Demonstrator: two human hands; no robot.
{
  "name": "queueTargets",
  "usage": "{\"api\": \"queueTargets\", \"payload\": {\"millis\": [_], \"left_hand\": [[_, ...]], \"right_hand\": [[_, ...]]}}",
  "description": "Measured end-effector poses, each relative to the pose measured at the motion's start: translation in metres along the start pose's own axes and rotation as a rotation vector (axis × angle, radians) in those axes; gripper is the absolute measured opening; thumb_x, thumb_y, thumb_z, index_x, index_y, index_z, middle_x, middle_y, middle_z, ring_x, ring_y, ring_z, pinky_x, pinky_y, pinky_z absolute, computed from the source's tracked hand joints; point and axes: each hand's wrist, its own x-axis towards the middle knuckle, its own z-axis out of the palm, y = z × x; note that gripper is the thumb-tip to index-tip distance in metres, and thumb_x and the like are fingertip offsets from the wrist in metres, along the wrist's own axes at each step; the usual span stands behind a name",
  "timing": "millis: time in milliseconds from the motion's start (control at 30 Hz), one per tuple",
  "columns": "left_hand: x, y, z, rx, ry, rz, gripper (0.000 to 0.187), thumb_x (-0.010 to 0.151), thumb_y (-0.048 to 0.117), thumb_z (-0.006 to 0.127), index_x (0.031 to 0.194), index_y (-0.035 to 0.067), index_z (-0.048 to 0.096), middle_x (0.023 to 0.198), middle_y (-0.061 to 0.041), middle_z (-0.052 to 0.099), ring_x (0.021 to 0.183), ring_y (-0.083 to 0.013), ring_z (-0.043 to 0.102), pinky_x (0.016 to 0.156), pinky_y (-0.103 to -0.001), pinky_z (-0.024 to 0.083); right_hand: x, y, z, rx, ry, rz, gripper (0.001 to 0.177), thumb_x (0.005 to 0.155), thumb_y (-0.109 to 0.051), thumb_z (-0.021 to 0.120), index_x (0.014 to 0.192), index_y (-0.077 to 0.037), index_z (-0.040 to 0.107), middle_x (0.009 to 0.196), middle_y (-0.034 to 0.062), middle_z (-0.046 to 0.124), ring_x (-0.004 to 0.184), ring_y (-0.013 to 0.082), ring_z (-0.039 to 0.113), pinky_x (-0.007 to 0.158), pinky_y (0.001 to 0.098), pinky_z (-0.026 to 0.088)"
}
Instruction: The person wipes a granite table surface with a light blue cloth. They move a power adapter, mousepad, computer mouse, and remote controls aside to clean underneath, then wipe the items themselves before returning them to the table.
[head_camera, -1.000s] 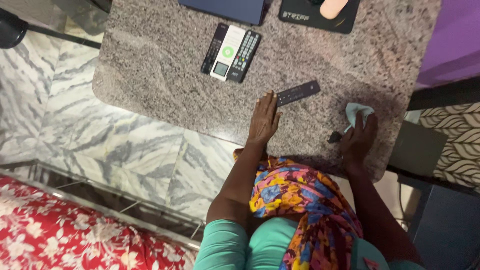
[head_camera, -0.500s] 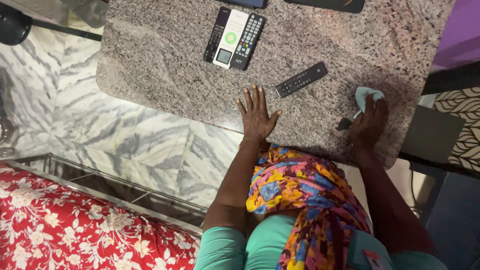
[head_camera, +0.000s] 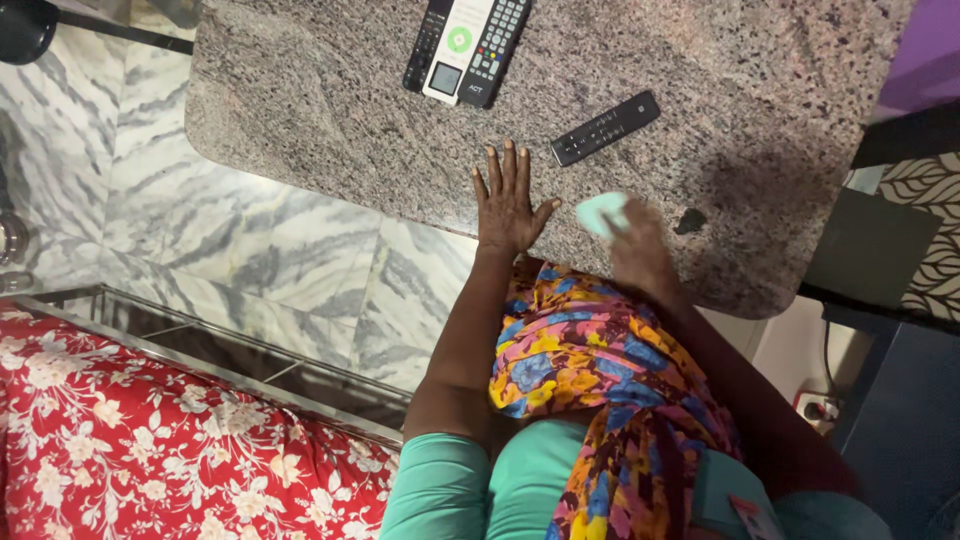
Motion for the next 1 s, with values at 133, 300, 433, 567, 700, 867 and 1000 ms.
{"api": "queueTargets", "payload": {"millis": [133, 300, 433, 567, 700, 867, 1000], "left_hand": [[-0.003, 0.005, -0.009, 0.004, -0.023, -0.029, 0.100, 0.096, 0.074, 0.044, 0.166, 0.008, 0.016, 0.174, -0.015, 0.007, 0.160, -0.0397, 0.002, 0.126, -0.064, 0.003], [-0.007, 0.010, -0.016, -0.031, -0.014, -0.060, 0.097, 0.096, 0.074, 0.043, 0.165, 0.011, 0.017, 0.173, -0.014, 0.007, 0.159, -0.0387, 0.001, 0.126, -0.063, 0.003], [-0.011, 0.015, -0.019, -0.065, 0.050, -0.068, 0.094, 0.098, 0.070, 0.044, 0.166, 0.011, 0.020, 0.174, -0.014, 0.009, 0.160, -0.0389, 0.000, 0.126, -0.063, 0.002], [-0.011, 0.027, -0.022, -0.136, 0.013, -0.150, 0.090, 0.095, 0.064, 0.047, 0.163, 0.009, 0.024, 0.173, -0.014, 0.009, 0.159, -0.0401, -0.001, 0.124, -0.064, -0.002], [-0.005, 0.037, -0.010, -0.212, 0.119, -0.223, 0.078, 0.100, 0.056, 0.045, 0.160, 0.007, 0.034, 0.173, -0.014, 0.013, 0.160, -0.0414, 0.002, 0.124, -0.067, -0.003], [-0.001, 0.040, 0.005, -0.257, 0.241, -0.263, 0.070, 0.101, 0.050, 0.044, 0.155, 0.006, 0.045, 0.173, -0.014, 0.021, 0.160, -0.0425, 0.008, 0.124, -0.069, -0.002], [0.002, 0.041, 0.009, -0.238, 0.231, -0.296, 0.069, 0.100, 0.049, 0.046, 0.154, 0.006, 0.045, 0.172, -0.013, 0.023, 0.160, -0.0431, 0.010, 0.124, -0.069, -0.001]], "right_hand": [[0.004, -0.016, -0.043, 0.036, -0.014, -0.136, 0.044, 0.092, -0.013, 0.062, 0.135, -0.006, 0.068, 0.138, 0.0249, 0.057, 0.136, 0.0434, 0.049, 0.116, 0.0581, 0.034], [-0.055, 0.031, -0.080, -0.088, 0.113, 0.368, 0.048, 0.098, -0.008, 0.060, 0.146, -0.005, 0.064, 0.152, 0.0274, 0.054, 0.147, 0.0427, 0.044, 0.127, 0.0547, 0.033], [-0.106, 0.070, -0.095, -0.190, 0.331, 0.409, 0.054, 0.098, -0.007, 0.064, 0.151, 0.000, 0.059, 0.155, 0.0329, 0.046, 0.148, 0.0500, 0.040, 0.125, 0.0609, 0.028], [-0.123, 0.066, -0.080, -0.120, 0.324, 0.411, 0.061, 0.094, -0.006, 0.065, 0.154, 0.000, 0.052, 0.155, 0.0341, 0.043, 0.148, 0.0531, 0.038, 0.124, 0.0652, 0.025], [-0.114, 0.042, -0.067, -0.068, 0.215, 0.353, 0.066, 0.090, -0.005, 0.066, 0.155, -0.004, 0.051, 0.147, 0.0342, 0.045, 0.143, 0.0537, 0.039, 0.125, 0.0641, 0.027], [-0.094, 0.039, -0.087, -0.091, 0.163, 0.393, 0.066, 0.090, -0.006, 0.068, 0.154, -0.005, 0.050, 0.146, 0.0333, 0.047, 0.145, 0.0527, 0.039, 0.122, 0.0648, 0.028], [-0.069, 0.048, -0.097, -0.120, 0.218, 0.433, 0.065, 0.092, -0.005, 0.069, 0.154, -0.004, 0.051, 0.151, 0.0345, 0.046, 0.148, 0.0539, 0.038, 0.121, 0.0654, 0.029]]}}
